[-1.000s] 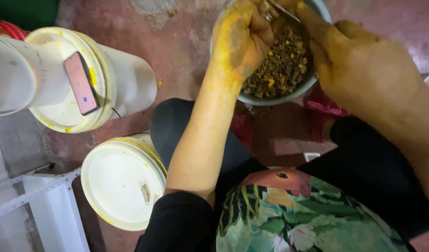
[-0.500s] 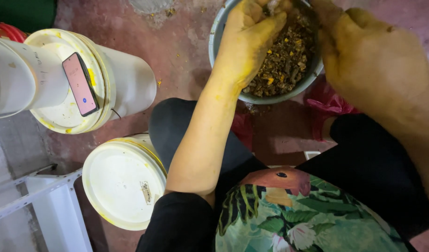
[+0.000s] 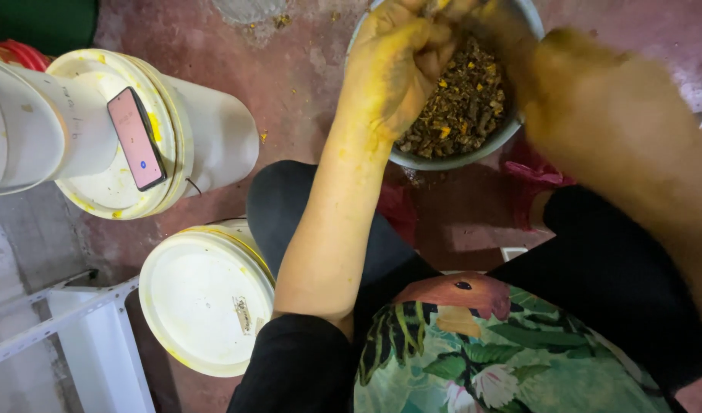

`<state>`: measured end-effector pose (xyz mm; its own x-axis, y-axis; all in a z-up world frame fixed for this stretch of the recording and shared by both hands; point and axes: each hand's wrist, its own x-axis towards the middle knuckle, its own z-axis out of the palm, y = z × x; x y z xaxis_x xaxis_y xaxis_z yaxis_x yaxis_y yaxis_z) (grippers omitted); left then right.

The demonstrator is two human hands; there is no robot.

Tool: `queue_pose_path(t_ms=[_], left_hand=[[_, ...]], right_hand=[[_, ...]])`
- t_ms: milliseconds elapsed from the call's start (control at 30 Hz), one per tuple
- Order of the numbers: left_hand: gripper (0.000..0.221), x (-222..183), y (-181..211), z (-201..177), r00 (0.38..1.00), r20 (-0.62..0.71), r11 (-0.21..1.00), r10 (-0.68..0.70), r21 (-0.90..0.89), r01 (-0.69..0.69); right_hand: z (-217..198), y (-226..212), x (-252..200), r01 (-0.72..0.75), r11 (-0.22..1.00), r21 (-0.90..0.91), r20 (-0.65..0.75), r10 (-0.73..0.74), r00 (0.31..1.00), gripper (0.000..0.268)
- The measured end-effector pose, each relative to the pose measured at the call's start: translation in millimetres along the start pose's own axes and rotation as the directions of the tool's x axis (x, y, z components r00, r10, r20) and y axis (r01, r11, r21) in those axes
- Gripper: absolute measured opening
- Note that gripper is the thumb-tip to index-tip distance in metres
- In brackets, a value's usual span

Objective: Scraping and cutting roots into a bowl using a knife

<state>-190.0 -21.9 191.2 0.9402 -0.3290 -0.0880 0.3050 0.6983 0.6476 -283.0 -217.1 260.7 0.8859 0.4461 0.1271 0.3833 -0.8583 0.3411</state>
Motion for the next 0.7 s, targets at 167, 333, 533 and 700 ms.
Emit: queue_pose_path(t_ms=[167, 333, 533, 700], left_hand=[[0.043, 2.5, -5.9, -12.5, 0.994, 0.108, 0.997, 0.011, -0.083, -0.002], [0.040, 3.6, -15.2, -20.8, 0.999, 0.041, 0.996, 0.024, -0.091, -0.021], [0.044, 4.4, -12.1, -28.6, 0.992, 0.129, 0.985, -0.007, -0.169, 0.029], [0.027, 2.7, 2.4, -3.8, 0.998, -0.058, 0.993, -0.007, -0.119, 0.001]], right_hand=[[0.6, -15.1, 0.3, -0.057, 0.989, 0.135, -0.013, 0.060, 0.998, 0.061], [-7.0, 0.5, 6.2, -0.016, 0.998, 0.061, 0.081, 0.011, 0.997, 0.052], [-4.6, 3.6, 6.1, -0.049, 0.966, 0.253, 0.075, 0.031, 0.997, 0.062], [-31.4, -0.6, 28.0, -0.197, 0.892, 0.408, 0.408, 0.015, 0.913, 0.064]])
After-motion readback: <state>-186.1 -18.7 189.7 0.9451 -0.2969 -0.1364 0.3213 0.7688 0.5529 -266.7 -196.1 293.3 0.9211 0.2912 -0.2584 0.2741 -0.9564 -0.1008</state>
